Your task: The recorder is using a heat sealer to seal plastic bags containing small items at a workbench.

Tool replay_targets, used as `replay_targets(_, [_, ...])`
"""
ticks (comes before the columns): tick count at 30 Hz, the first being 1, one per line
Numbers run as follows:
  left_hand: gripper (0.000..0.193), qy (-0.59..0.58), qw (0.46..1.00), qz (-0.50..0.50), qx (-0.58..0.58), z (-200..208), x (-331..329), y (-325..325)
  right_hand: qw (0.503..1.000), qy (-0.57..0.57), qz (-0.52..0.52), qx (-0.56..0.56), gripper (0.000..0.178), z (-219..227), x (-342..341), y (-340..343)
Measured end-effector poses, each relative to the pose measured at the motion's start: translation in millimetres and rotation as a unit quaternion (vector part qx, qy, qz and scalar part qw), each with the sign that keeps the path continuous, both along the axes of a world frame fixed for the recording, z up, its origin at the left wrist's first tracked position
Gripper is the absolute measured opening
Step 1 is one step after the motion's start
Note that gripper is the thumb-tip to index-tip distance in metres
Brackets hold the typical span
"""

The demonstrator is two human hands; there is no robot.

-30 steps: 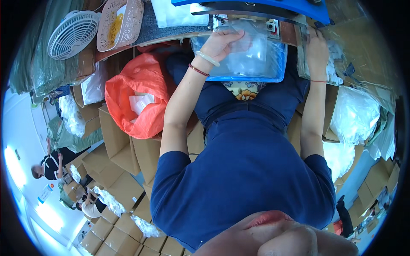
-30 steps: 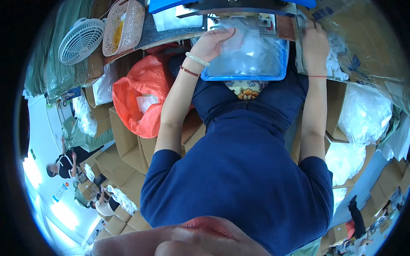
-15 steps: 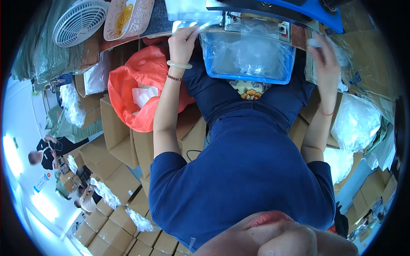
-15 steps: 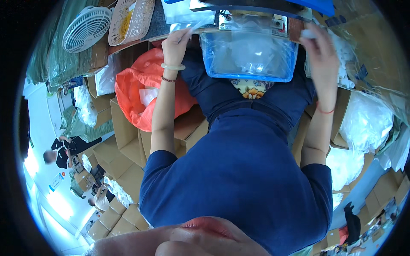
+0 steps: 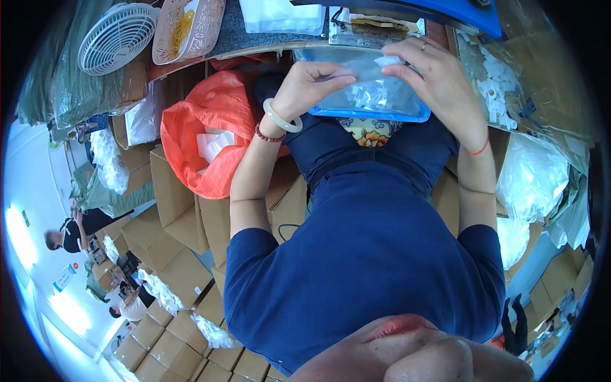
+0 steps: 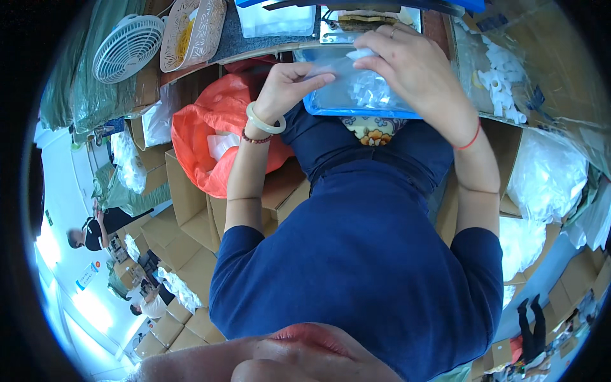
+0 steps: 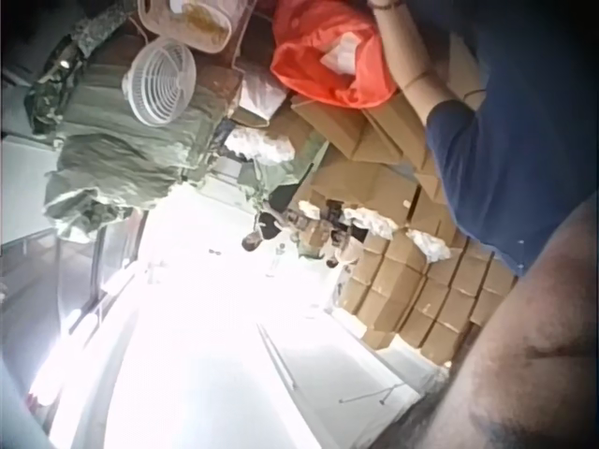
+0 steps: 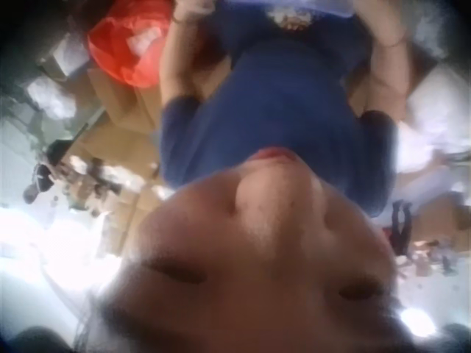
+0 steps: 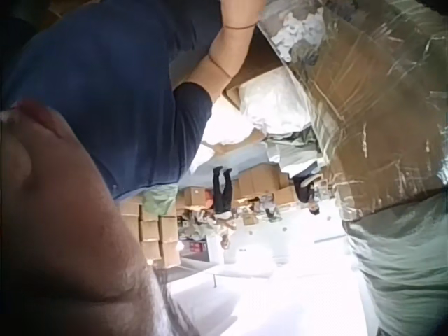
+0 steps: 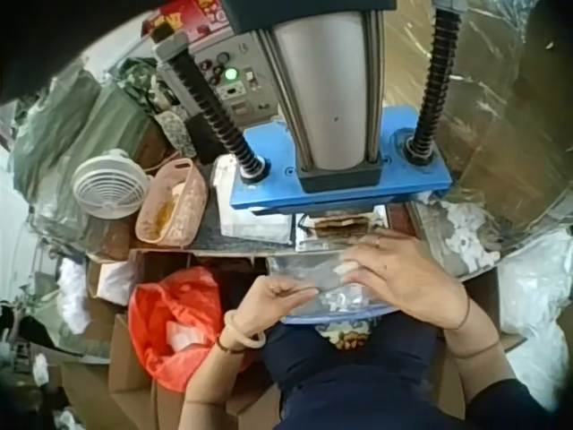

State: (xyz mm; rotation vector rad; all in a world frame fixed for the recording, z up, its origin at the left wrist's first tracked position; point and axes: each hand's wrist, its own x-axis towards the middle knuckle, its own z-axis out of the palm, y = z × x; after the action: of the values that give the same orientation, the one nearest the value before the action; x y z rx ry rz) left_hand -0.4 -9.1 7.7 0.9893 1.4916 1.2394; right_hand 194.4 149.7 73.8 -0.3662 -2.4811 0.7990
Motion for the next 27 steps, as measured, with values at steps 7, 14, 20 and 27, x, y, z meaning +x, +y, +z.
replay_targets(7, [0.022, -0.117, 0.99, -0.047, -0.054, -35, 8, 13, 0.992, -0.072, 0.02, -0.105, 0.028, -28, 5, 18])
replay_targets(14, [0.02, -0.062, 0.995, 0.052, -0.052, -28, 17, 18, 0.976, 0.014, -0.081, -0.2, 0.027, -45, 2, 6])
replay_targets(20, [0.02, -0.016, 0.995, -0.074, -0.067, -29, 9, 13, 0.978, -0.165, 0.125, 0.026, 0.028, -24, 4, 34])
replay_targets(27, [0.025, -0.356, 0.931, -0.025, -0.081, -51, 12, 36, 0.989, -0.044, -0.117, -0.082, 0.033, -58, 10, 40])
